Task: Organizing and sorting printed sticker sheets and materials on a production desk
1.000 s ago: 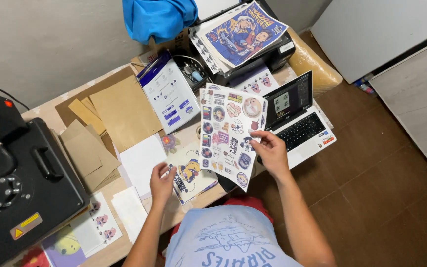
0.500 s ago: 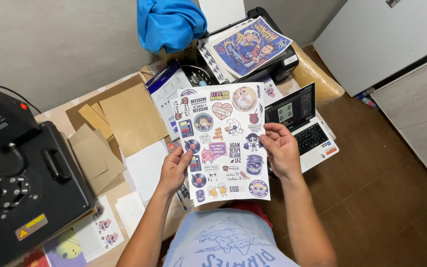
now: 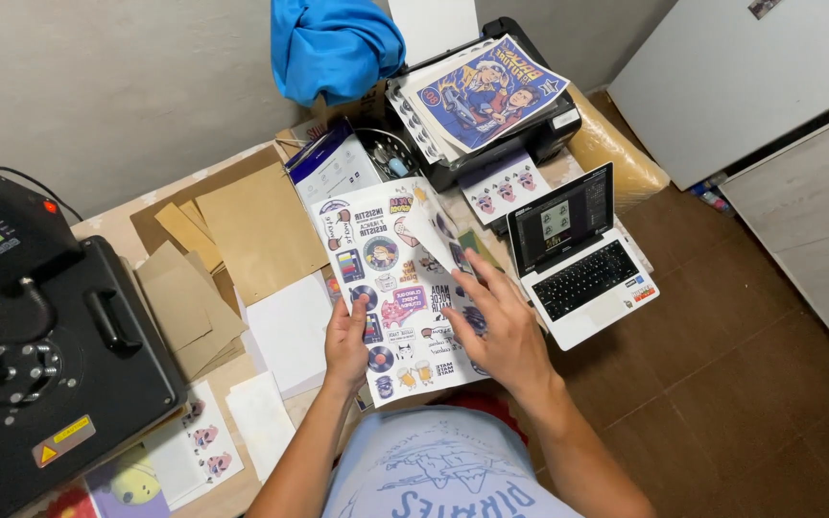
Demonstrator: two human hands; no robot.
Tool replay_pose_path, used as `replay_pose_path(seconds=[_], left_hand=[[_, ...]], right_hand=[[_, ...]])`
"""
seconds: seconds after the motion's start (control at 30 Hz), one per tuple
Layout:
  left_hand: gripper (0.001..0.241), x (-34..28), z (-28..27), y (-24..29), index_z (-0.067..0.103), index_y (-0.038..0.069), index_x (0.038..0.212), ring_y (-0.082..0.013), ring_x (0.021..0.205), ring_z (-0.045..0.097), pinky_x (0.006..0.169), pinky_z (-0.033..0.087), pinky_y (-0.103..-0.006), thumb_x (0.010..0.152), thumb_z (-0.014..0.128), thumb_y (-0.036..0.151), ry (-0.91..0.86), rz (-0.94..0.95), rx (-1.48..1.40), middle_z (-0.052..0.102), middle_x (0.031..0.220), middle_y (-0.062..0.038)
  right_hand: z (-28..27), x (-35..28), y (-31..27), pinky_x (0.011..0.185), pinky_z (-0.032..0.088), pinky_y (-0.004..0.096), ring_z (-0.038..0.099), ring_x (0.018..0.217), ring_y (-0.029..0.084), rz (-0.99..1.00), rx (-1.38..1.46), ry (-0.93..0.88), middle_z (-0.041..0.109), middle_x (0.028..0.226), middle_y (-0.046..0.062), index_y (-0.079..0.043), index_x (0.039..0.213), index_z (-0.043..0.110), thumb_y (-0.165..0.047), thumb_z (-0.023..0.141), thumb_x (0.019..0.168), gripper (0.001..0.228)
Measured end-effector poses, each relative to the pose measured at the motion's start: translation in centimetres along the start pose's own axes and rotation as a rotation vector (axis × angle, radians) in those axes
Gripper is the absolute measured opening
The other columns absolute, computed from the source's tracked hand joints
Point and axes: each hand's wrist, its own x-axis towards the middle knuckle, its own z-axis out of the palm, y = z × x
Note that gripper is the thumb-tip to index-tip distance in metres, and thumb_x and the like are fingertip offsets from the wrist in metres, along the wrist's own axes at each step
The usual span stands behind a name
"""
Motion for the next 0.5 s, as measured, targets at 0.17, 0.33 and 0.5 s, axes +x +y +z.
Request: replay_pose_path(seconds=[0.17, 0.33, 0.5], left_hand=[[0.029, -0.1, -2.6, -0.6, 0.068, 0.012, 0.136, -0.0223, 0.099, 0.085, 0.092, 0.073, -0.0426, 0.12, 0.057, 0.033, 0.049, -0.038, -0.133, 0.086, 0.113, -0.014], [0.031, 0.0, -7.4, -2.7, 0.068, 0.015, 0.135, -0.0249, 0.107, 0.085, 0.098, 0.071, -0.0464, 0.122, 0.054, 0.039, 0.081, -0.074, -0.226, 0.086, 0.117, -0.012], [0.039, 0.3, -12.2, -6.2, 0.06, 0.013, 0.151, -0.0366, 0.119, 0.078, 0.104, 0.064, -0.0586, 0.118, 0.056, 0.033, -0.006, -0.078, -0.312, 0.078, 0.134, -0.021]], right_hand=[[1.8, -0.8, 0.6, 0.118, 0.051, 0.073, 0.054, 0.149, 0.062, 0.098, 0.211, -0.019, 0.041, 0.174, 0.036, -0.005, 0.146, 0.07, -0.018, 0.09, 0.095, 0.057], [4.7, -2.1, 0.9, 0.114, 0.059, 0.061, 0.065, 0.143, 0.055, 0.299, 0.552, -0.128, 0.06, 0.165, 0.03, 0.004, 0.124, 0.079, -0.014, 0.098, 0.087, 0.046], [6.0, -3.9, -2.5, 0.115, 0.062, 0.055, 0.073, 0.135, 0.043, -0.014, 0.259, -0.258, 0.073, 0.149, 0.024, 0.0, 0.138, 0.075, -0.022, 0.09, 0.096, 0.05]])
